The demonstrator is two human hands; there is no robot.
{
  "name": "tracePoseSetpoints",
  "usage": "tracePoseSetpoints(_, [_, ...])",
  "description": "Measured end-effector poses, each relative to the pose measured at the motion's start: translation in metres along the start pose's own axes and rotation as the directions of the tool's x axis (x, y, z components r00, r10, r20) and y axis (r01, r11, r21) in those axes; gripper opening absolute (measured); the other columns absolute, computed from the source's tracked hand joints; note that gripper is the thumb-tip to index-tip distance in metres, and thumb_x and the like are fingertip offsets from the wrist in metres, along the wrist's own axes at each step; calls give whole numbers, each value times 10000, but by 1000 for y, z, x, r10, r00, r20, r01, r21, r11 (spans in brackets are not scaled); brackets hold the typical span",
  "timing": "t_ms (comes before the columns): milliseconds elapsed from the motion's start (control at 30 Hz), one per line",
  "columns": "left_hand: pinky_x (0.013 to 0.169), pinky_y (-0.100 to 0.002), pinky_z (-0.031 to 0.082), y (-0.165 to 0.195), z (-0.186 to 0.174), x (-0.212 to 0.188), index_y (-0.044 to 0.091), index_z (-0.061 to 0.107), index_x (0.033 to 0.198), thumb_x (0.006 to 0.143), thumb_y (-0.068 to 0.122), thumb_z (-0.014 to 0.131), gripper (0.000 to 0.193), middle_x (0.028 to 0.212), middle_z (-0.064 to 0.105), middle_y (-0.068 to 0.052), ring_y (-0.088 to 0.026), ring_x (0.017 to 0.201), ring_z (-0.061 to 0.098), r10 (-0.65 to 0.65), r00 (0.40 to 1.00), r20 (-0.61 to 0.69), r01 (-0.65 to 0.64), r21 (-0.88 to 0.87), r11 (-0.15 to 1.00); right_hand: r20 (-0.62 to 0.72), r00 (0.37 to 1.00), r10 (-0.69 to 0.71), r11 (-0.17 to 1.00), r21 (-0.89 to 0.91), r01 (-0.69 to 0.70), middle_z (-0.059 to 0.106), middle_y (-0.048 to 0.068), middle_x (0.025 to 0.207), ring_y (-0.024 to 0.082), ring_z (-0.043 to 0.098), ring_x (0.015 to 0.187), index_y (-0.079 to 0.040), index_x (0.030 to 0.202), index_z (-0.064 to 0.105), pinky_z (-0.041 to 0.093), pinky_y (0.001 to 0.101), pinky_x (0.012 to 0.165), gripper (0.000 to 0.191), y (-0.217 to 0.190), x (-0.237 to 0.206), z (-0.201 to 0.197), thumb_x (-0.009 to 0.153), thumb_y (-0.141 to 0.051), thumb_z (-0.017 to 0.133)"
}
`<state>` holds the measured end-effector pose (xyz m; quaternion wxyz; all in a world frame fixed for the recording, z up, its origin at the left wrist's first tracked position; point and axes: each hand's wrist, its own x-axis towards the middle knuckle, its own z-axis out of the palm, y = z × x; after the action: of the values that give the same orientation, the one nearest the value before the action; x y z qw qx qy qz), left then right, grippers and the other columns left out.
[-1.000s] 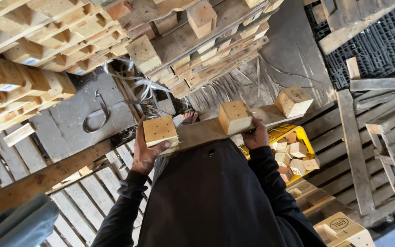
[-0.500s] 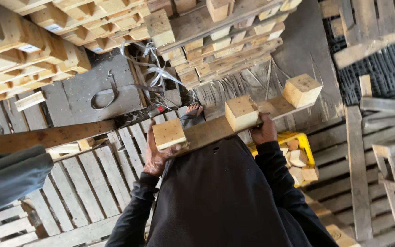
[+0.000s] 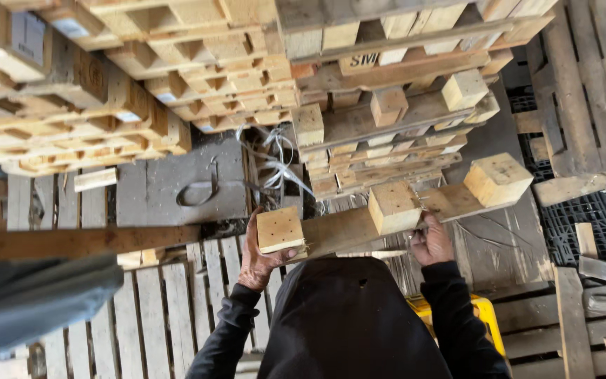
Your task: The person assembles wooden pallets by placing small wooden blocks and planks onto a pallet frame, then hammering nails to secure them. They repeatedly pick up blocks, position them, and drive nails with a hammer.
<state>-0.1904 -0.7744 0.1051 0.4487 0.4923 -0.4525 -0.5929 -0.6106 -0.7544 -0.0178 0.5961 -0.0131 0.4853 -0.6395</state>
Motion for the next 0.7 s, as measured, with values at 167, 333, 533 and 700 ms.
tracePoseSetpoints(167, [971,-409,598,42,2,72,-25,390,1476,550,524,933,1206,1282,637,-167,-276,1144,678,95,992,-79,-98,-39,994,49,996,-73,997,-29,74,693,5,989,90,596,723,-98,1156,660,480,240,561,167,-47,46,72,1038,-179,574])
tracePoseSetpoints(333, [1032,-394,533,80,4,149,-39,403,1549,644,499,933,1179,1328,600,-154,-260,1197,625,302,936,-179,-315,-54,947,105,983,-151,985,-62,158,679,37,1060,133,649,868,-80,1200,620,543,280,678,222,-95,85,168,1038,-162,492])
tracePoseSetpoints(533, [1057,-415,549,136,38,260,-16,377,1539,703,353,908,1058,1384,562,-160,-283,1267,608,399,897,-189,-433,-198,879,234,909,-344,932,-35,361,676,78,1158,183,645,1009,-35,1255,569,567,324,778,299,-189,118,283,962,-73,527])
tracePoseSetpoints(700, [1137,-514,478,166,82,359,18,327,1528,714,451,969,1125,1404,551,-233,-403,1330,546,520,853,-43,-505,181,844,131,897,-422,901,-51,431,668,88,1168,236,692,1033,-159,1210,528,592,381,932,259,-205,112,316,959,-163,593])
